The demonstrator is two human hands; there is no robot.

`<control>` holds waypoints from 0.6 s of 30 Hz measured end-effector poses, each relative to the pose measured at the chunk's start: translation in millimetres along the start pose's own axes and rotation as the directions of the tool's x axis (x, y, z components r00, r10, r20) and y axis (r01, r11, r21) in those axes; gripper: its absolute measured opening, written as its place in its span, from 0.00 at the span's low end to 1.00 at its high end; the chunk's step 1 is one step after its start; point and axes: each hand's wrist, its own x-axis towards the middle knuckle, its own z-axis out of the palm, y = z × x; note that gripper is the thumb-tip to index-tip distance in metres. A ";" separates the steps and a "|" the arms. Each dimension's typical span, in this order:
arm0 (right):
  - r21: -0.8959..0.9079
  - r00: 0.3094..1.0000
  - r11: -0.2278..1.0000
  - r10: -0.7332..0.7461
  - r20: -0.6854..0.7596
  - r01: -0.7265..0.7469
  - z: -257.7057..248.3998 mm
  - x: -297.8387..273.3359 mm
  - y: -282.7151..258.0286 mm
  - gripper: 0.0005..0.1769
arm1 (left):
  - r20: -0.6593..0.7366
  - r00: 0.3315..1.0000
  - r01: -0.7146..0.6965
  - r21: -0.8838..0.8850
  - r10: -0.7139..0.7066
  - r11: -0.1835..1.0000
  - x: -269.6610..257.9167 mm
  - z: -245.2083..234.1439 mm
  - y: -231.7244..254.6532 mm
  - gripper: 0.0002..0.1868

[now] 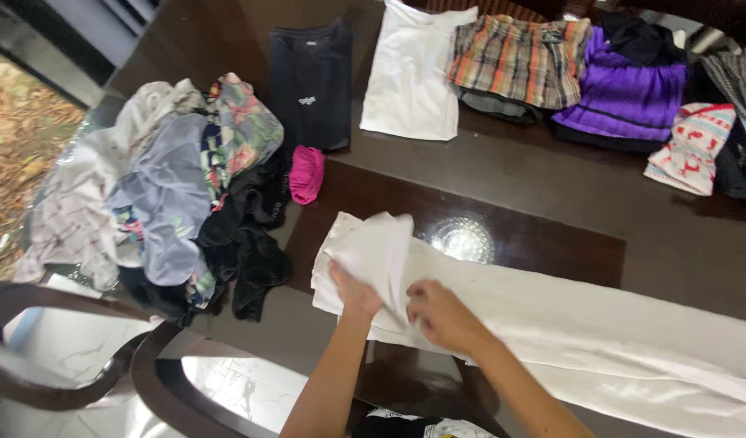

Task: The person folds a white shirt and a black garment on a glass table. They smooth the fabric, fold the sleeves and body, and place the folded items into a pile. The person also moves other folded clothes aside to make space.

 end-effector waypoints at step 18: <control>-0.196 0.970 0.954 -0.207 0.125 0.228 15.4 0.3 1.9 0.13 | 0.502 0.536 -0.370 0.863 0.679 -0.346 79.4 21.6 78.5 0.25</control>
